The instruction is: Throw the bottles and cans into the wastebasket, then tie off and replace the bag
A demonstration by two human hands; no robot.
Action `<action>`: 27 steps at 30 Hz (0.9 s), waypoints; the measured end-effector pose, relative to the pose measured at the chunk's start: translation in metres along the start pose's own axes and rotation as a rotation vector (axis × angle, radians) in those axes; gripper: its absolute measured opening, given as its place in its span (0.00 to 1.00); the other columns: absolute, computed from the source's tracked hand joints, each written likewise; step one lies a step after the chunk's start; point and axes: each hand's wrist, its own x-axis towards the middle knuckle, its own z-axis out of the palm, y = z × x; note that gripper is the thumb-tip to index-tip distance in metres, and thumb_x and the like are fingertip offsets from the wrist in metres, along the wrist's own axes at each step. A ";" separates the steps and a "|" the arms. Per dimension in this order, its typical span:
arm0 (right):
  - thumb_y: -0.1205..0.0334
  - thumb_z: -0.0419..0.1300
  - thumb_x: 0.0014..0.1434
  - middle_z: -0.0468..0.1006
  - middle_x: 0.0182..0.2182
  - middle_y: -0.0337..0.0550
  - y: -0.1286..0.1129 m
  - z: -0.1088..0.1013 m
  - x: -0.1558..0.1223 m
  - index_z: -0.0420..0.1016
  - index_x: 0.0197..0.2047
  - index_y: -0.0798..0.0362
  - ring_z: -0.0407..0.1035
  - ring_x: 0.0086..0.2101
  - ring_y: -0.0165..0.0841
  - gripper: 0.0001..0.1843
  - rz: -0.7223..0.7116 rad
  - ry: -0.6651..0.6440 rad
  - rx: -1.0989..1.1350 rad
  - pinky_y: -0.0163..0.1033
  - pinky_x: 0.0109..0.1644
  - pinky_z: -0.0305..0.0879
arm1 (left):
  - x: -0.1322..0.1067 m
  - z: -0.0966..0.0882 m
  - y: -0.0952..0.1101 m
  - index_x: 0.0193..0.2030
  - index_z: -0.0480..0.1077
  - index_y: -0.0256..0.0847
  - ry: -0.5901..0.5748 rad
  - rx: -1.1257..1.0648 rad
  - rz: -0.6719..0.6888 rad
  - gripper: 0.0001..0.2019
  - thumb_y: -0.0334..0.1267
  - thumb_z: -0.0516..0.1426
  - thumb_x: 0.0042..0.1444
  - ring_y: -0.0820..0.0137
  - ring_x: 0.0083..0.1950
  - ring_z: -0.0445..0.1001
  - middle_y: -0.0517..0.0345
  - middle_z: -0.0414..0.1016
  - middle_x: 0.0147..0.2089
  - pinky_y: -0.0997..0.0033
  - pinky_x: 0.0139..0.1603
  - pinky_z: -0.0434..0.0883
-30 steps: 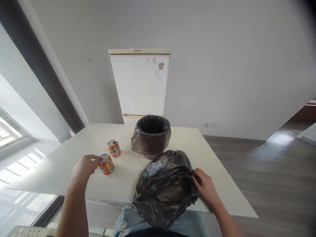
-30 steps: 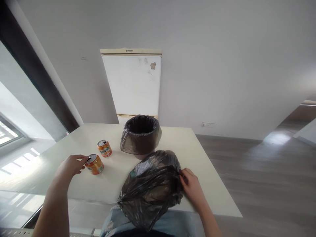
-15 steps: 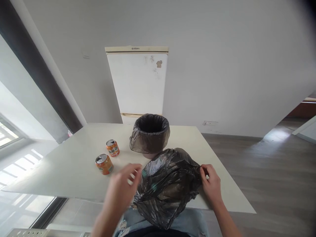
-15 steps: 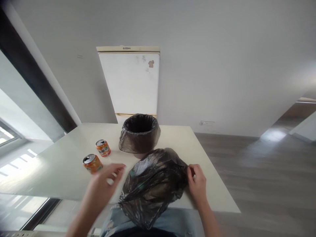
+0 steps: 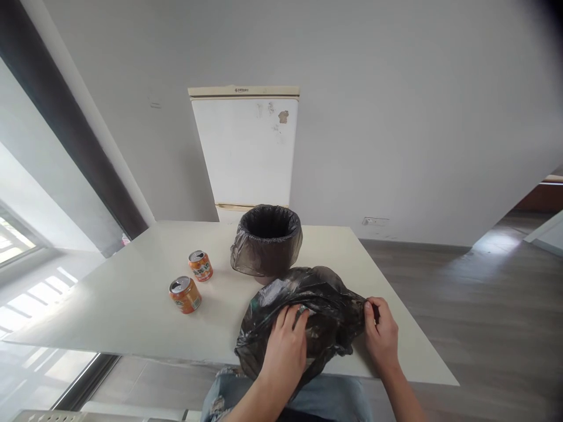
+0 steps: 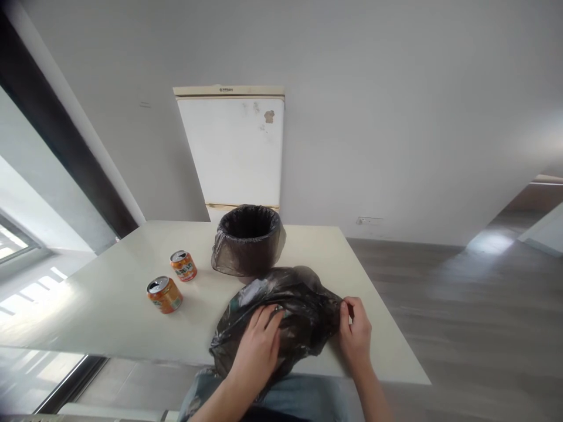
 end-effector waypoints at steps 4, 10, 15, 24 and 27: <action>0.48 0.50 0.74 0.73 0.36 0.44 0.000 0.000 -0.001 0.69 0.41 0.50 0.67 0.36 0.38 0.16 0.009 -0.024 -0.018 0.41 0.42 0.62 | -0.005 0.002 -0.012 0.66 0.71 0.44 0.074 0.117 -0.173 0.24 0.27 0.52 0.66 0.54 0.66 0.70 0.47 0.72 0.65 0.52 0.68 0.70; 0.48 0.50 0.74 0.73 0.35 0.43 0.002 0.002 -0.001 0.69 0.42 0.49 0.68 0.35 0.37 0.16 -0.009 -0.063 -0.028 0.40 0.41 0.62 | -0.005 0.005 -0.026 0.68 0.69 0.41 0.060 0.233 -0.305 0.25 0.32 0.58 0.64 0.50 0.66 0.70 0.43 0.71 0.67 0.50 0.67 0.67; 0.48 0.50 0.74 0.74 0.35 0.44 0.002 0.001 0.000 0.69 0.42 0.49 0.68 0.35 0.38 0.16 -0.014 -0.086 -0.041 0.40 0.41 0.63 | -0.003 -0.004 -0.024 0.67 0.70 0.43 -0.008 0.210 -0.329 0.28 0.30 0.60 0.60 0.50 0.65 0.71 0.45 0.71 0.67 0.51 0.67 0.66; 0.47 0.50 0.74 0.73 0.34 0.43 0.002 0.002 0.001 0.69 0.41 0.49 0.67 0.33 0.38 0.17 -0.030 -0.078 -0.053 0.41 0.40 0.63 | -0.019 -0.056 -0.011 0.65 0.71 0.52 0.053 -0.046 -0.230 0.31 0.29 0.64 0.54 0.53 0.64 0.74 0.52 0.75 0.64 0.51 0.64 0.72; 0.45 0.50 0.73 0.73 0.33 0.42 0.004 0.003 0.002 0.69 0.40 0.49 0.66 0.32 0.36 0.17 -0.017 -0.071 -0.037 0.40 0.37 0.62 | -0.024 -0.082 -0.009 0.59 0.75 0.53 0.096 -0.183 -0.183 0.27 0.31 0.67 0.52 0.55 0.62 0.76 0.54 0.75 0.63 0.58 0.63 0.75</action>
